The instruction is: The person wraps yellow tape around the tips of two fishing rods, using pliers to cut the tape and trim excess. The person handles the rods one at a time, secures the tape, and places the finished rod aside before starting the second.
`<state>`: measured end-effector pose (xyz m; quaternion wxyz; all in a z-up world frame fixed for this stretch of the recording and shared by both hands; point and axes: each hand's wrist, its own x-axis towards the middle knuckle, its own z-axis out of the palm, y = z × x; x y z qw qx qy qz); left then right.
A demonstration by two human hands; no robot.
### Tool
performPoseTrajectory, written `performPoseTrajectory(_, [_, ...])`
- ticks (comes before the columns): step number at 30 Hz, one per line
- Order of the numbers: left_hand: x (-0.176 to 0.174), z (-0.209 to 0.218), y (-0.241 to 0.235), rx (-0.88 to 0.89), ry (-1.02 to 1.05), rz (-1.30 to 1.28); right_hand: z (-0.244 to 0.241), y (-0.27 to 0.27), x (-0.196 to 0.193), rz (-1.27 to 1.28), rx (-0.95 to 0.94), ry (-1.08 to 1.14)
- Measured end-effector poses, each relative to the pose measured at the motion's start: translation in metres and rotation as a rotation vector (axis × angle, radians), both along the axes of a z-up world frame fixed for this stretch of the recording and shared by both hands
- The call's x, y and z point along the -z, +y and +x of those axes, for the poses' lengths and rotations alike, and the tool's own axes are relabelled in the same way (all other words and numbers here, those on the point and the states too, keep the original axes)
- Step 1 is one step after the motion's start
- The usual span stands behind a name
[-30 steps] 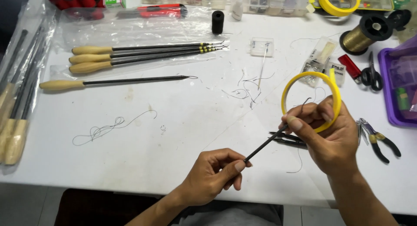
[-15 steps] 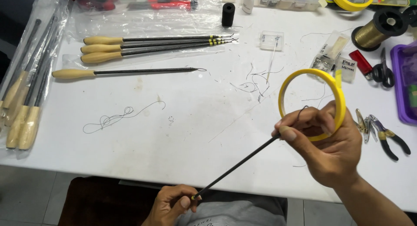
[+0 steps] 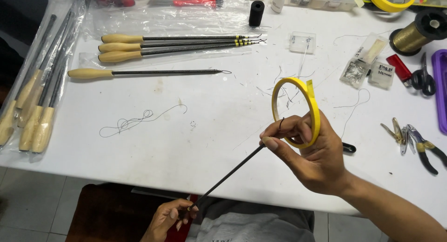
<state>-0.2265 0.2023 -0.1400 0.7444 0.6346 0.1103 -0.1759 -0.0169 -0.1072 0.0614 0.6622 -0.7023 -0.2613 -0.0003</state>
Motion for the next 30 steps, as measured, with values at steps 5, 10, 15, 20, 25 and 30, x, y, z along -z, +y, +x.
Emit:
performPoseTrajectory(5, [0.016, -0.004, 0.011, 0.036, -0.002, -0.035, -0.001, 0.002, -0.001, 0.002, -0.025, -0.006])
performPoseTrajectory(10, [0.016, -0.004, 0.017, 0.043, 0.158, -0.017, -0.002, 0.002, -0.002, -0.001, -0.029, -0.003])
performPoseTrajectory(15, [0.049, -0.014, 0.034, 0.092, -0.065, 0.006, 0.001, -0.002, -0.003, 0.033, 0.018, 0.002])
performPoseTrajectory(20, [-0.012, 0.013, 0.031, 0.219, 0.004, 0.371, -0.001, -0.013, -0.011, 0.006, 0.094, -0.05])
performPoseTrajectory(25, [-0.124, 0.059, -0.002, 0.36, -0.141, 0.598, -0.006, -0.027, -0.014, 0.059, 0.107, -0.069])
performPoseTrajectory(30, [-0.19, 0.117, -0.071, 0.147, -0.951, 0.723, -0.013, -0.037, -0.019, 0.065, 0.142, -0.064])
